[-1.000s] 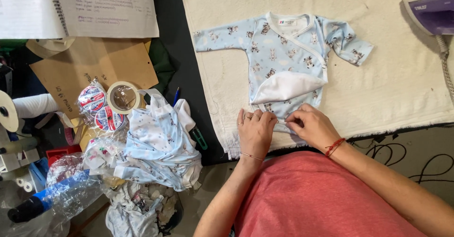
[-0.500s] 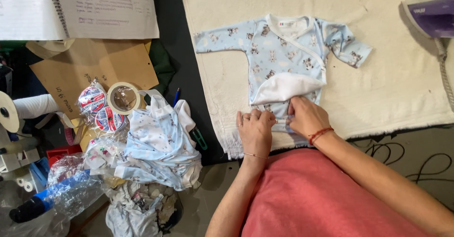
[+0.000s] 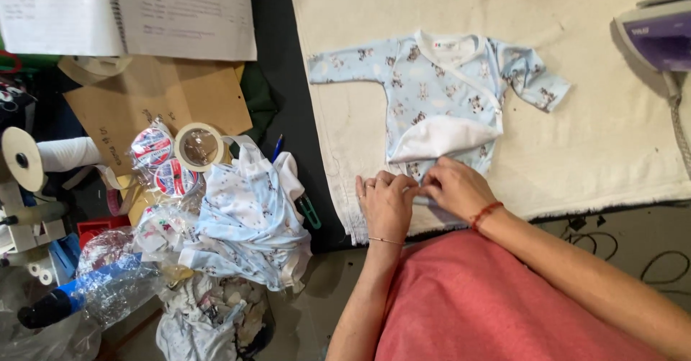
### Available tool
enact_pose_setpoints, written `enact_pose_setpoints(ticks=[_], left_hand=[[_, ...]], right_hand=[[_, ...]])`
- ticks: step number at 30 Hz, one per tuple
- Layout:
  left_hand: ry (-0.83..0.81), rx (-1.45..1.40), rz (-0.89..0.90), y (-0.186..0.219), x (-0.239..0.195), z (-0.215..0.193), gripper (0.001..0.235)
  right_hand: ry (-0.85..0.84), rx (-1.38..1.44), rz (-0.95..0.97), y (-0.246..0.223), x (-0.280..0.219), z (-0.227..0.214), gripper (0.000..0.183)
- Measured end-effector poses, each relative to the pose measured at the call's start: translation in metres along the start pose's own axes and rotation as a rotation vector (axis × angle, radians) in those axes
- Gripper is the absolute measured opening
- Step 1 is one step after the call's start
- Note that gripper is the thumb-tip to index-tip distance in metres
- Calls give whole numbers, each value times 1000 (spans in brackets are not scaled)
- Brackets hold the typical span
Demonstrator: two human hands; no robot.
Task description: Ironing a baby onesie, folding it neatly, and placing it into a plastic packaging bag
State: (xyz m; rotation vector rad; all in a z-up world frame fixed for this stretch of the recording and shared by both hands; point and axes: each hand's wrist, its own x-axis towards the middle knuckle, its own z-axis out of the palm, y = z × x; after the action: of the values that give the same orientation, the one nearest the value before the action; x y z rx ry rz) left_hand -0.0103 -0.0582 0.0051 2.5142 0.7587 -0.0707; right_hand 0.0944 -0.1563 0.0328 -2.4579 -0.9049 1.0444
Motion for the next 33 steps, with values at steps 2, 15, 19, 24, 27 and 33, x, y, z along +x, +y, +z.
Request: enact_pose_setpoints(ticks=[2, 15, 19, 24, 27, 33], left_hand=[[-6, -13, -20, -1, -3, 0, 11], [79, 36, 8, -10, 0, 10, 10], [85, 57, 28, -9, 4, 8, 12], [61, 90, 42, -9, 5, 5, 13], [61, 103, 42, -7, 5, 4, 13], [185, 44, 70, -2, 10, -5, 13]], right_hand=[[4, 12, 25, 0, -1, 2, 7], [-35, -133, -17, 13, 11, 18, 10], [-20, -175, -26, 12, 12, 19, 9], [-76, -94, 82, 10, 17, 19, 12], [-116, -127, 122, 9, 21, 21, 19], [-50, -123, 121, 4, 23, 14, 13]])
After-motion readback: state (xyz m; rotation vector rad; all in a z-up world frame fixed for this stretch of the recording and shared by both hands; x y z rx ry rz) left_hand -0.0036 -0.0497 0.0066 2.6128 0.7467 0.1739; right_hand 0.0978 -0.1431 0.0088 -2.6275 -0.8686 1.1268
